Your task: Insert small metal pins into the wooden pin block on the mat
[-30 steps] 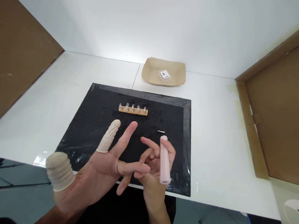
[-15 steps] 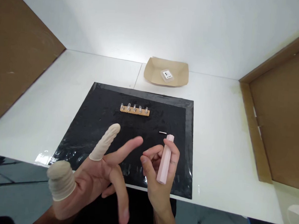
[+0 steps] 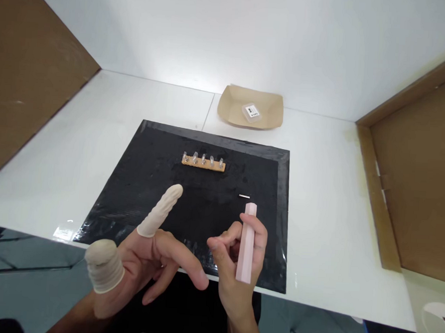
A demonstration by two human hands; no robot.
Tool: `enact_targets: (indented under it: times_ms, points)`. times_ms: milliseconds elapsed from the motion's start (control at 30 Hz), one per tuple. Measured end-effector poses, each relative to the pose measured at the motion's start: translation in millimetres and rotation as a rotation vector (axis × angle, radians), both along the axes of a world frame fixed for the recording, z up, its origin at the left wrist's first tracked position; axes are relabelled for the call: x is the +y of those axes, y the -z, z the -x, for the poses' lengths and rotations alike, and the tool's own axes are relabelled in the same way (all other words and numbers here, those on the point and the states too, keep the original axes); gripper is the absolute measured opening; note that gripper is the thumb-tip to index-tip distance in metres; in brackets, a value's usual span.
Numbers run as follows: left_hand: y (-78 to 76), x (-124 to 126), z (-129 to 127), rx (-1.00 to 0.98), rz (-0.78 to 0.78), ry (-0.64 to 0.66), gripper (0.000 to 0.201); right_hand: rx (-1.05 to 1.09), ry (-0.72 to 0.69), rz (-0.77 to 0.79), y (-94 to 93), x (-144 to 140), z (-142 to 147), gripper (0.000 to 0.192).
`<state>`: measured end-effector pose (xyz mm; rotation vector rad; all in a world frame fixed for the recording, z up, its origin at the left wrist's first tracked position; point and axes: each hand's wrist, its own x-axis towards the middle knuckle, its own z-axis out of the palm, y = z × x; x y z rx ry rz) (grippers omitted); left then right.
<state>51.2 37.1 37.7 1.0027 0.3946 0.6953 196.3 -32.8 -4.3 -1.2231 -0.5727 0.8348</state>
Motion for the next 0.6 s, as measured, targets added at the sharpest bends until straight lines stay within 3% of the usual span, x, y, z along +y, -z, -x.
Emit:
enact_targets:
  times_ms: [367,600]
  points:
    - [4.5,-1.4,2.5,0.042,-0.006,-0.037,0.096,-0.007,-0.134,-0.058,4.3,4.8,0.2,0.050]
    - [0.3,4.5,-4.9,0.144,-0.029,-0.018,0.100,0.013,-0.084,-0.028,4.5,1.3,-2.8,0.034]
